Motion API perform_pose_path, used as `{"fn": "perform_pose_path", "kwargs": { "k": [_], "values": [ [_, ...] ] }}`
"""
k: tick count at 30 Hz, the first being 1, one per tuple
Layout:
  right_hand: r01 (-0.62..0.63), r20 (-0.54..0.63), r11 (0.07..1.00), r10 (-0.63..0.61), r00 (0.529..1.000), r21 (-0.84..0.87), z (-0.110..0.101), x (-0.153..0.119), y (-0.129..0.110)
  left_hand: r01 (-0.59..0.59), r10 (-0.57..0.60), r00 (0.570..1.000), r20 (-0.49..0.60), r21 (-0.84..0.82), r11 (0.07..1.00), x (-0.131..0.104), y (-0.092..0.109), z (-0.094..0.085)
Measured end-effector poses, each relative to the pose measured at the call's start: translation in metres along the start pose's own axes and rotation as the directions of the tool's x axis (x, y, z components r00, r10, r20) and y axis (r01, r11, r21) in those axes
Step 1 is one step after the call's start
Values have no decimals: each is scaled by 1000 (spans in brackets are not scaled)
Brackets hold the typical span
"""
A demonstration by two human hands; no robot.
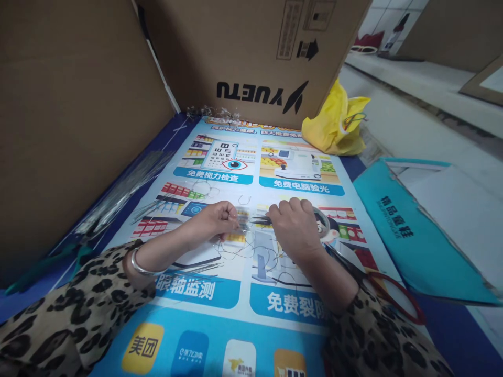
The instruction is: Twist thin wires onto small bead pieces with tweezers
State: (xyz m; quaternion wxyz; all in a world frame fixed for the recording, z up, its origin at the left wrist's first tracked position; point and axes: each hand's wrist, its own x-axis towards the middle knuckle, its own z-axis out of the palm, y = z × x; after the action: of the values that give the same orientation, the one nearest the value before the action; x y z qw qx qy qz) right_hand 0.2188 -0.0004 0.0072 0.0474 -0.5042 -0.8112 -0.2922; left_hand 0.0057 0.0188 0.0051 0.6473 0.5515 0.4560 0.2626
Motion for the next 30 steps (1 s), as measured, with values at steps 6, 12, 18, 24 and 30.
{"fn": "perform_pose_path", "kwargs": {
  "k": [6,12,18,24,30],
  "values": [
    [35,-37,998,-34,999,49,3,-1,-1,-17,15,1000,22,101,995,0,0,1],
    [39,26,998,-41,999,49,-6,-2,-3,-185,243,966,-85,427,885,0,-7,4],
    [17,159,995,-33,987,99,-11,-1,-9,-205,338,934,-113,607,768,-4,-5,6],
    [-3,274,994,-28,961,113,-10,0,-8,-197,283,945,-166,401,895,0,-11,4],
    [-13,299,993,-22,954,114,-11,0,-8,-176,246,952,-183,332,927,0,-7,5]
  ]
}}
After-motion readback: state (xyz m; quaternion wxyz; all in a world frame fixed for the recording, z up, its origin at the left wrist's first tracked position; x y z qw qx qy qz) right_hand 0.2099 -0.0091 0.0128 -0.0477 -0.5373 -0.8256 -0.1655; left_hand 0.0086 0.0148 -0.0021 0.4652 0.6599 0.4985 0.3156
